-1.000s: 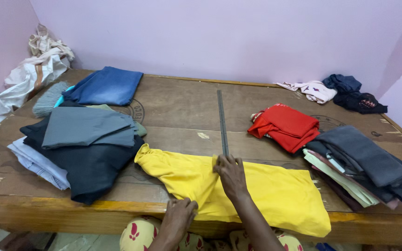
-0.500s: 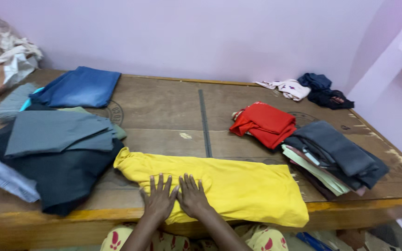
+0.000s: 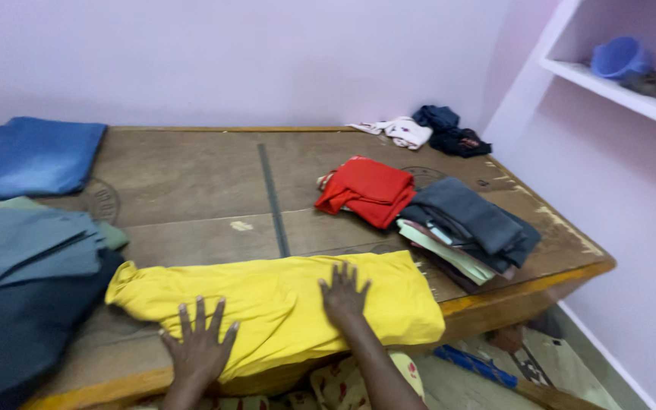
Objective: The person folds several garments on a wooden table, including a blue pair of pants, a yellow t-shirt, a red t-shirt, a checkered shirt, and a dark patterned garment. Each item is smoothed and folded into a neat stack.
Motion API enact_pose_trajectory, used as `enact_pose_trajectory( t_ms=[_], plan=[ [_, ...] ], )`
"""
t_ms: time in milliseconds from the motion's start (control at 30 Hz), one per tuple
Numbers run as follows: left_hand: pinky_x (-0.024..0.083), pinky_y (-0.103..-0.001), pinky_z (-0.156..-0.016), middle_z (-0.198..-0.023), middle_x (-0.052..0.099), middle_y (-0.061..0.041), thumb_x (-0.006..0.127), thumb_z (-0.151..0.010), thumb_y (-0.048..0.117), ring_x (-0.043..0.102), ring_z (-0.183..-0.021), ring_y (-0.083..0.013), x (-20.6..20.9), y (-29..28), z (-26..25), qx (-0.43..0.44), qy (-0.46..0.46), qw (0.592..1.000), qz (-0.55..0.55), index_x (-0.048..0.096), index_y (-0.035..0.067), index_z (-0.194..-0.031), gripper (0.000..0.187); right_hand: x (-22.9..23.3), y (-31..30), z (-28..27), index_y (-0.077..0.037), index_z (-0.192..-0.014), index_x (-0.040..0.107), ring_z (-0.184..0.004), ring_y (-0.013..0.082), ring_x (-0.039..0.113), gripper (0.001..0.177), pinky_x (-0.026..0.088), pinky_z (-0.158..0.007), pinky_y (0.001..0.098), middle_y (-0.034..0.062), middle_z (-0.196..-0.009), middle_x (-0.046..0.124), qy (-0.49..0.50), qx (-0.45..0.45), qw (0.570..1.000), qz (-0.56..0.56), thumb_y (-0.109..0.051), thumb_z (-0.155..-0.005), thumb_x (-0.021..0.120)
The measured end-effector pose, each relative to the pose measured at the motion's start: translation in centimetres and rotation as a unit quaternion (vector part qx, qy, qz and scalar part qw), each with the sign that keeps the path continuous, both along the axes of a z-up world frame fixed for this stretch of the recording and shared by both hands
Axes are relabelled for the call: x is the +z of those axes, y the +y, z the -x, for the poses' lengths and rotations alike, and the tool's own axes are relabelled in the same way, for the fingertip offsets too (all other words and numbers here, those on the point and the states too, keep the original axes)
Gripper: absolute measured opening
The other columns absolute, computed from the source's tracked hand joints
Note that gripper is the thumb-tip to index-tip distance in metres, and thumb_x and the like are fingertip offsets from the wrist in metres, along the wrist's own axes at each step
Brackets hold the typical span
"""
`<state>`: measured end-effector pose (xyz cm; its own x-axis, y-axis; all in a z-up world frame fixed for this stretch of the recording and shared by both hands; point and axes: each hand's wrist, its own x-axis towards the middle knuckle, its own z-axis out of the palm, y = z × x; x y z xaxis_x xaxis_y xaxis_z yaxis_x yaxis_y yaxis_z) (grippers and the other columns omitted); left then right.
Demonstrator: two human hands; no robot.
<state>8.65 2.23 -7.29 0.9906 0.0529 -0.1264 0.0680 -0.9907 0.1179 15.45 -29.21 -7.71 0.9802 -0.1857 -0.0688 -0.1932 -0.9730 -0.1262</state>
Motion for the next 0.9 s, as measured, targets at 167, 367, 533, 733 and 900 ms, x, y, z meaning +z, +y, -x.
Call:
enact_pose_trajectory(
  t_ms=[167, 367, 533, 733, 900],
  plan=[
    [-0.001, -0.078, -0.109, -0.171, 0.006, -0.004, 0.031, -0.092, 0.075, 0.000, -0.156, -0.0365, -1.4, 0.2, -0.4, 0.000, -0.074, 0.997, -0.032, 0.017, 0.042, -0.160, 0.077, -1.5, -13.3, 3.1, -0.008, -0.159, 0.035, -0.158, 0.0366, 0.018, 0.087, 0.013, -0.126, 0.0600, 0.0168, -0.168, 0.025, -0.192, -0.167, 0.967, 0.001, -0.066, -0.095, 0.046],
    [-0.004, -0.078, -0.109, -0.170, 0.006, -0.006, 0.031, -0.092, 0.075, -0.001, -0.155, -0.0375, -2.5, 0.3, -0.7, -0.001, -0.092, 0.996, -0.004, 0.019, 0.041, -0.158, 0.075, -3.2, -22.0, 10.8, -0.002, -0.158, 0.011, -0.144, 0.0476, 0.019, 0.112, 0.023, -0.112, 0.0604, 0.0319, -0.160, 0.016, -0.219, -0.336, 0.854, -0.330, -0.076, -0.089, 0.059],
    [-0.006, -0.077, -0.109, -0.170, 0.004, -0.006, 0.028, -0.094, 0.074, -0.004, -0.155, -0.0374, -2.4, 0.2, -0.8, -0.004, -0.077, 0.997, -0.010, 0.018, 0.040, -0.159, 0.074, -3.6, -19.6, 12.6, -0.004, -0.153, 0.035, -0.131, 0.0348, 0.052, 0.096, 0.045, -0.106, 0.0494, 0.0225, -0.147, 0.051, -0.172, -0.308, 0.652, -0.671, -0.063, -0.083, 0.064],
    [-0.005, -0.077, -0.109, -0.170, 0.004, -0.006, 0.027, -0.094, 0.073, -0.003, -0.155, -0.0370, -1.8, 0.2, -0.2, -0.006, -0.090, 0.996, -0.011, 0.018, 0.040, -0.159, 0.074, -3.6, -18.6, 12.2, -0.002, -0.137, 0.056, -0.111, 0.0272, 0.069, 0.083, 0.058, -0.091, 0.0435, 0.0169, -0.126, 0.070, -0.208, -0.273, 0.679, -0.649, -0.049, -0.074, 0.082],
    [-0.007, -0.077, -0.109, -0.170, 0.001, -0.006, 0.025, -0.096, 0.071, -0.005, -0.156, -0.0369, -1.1, -0.2, 0.0, -0.001, -0.063, 0.998, -0.006, 0.016, 0.039, -0.159, 0.072, -2.6, -22.2, 12.4, 0.008, -0.106, 0.079, -0.077, 0.0373, 0.074, 0.069, 0.054, -0.068, 0.0431, 0.0271, -0.093, 0.075, -0.042, -0.325, 0.853, -0.406, -0.056, -0.084, 0.079]
  ],
)
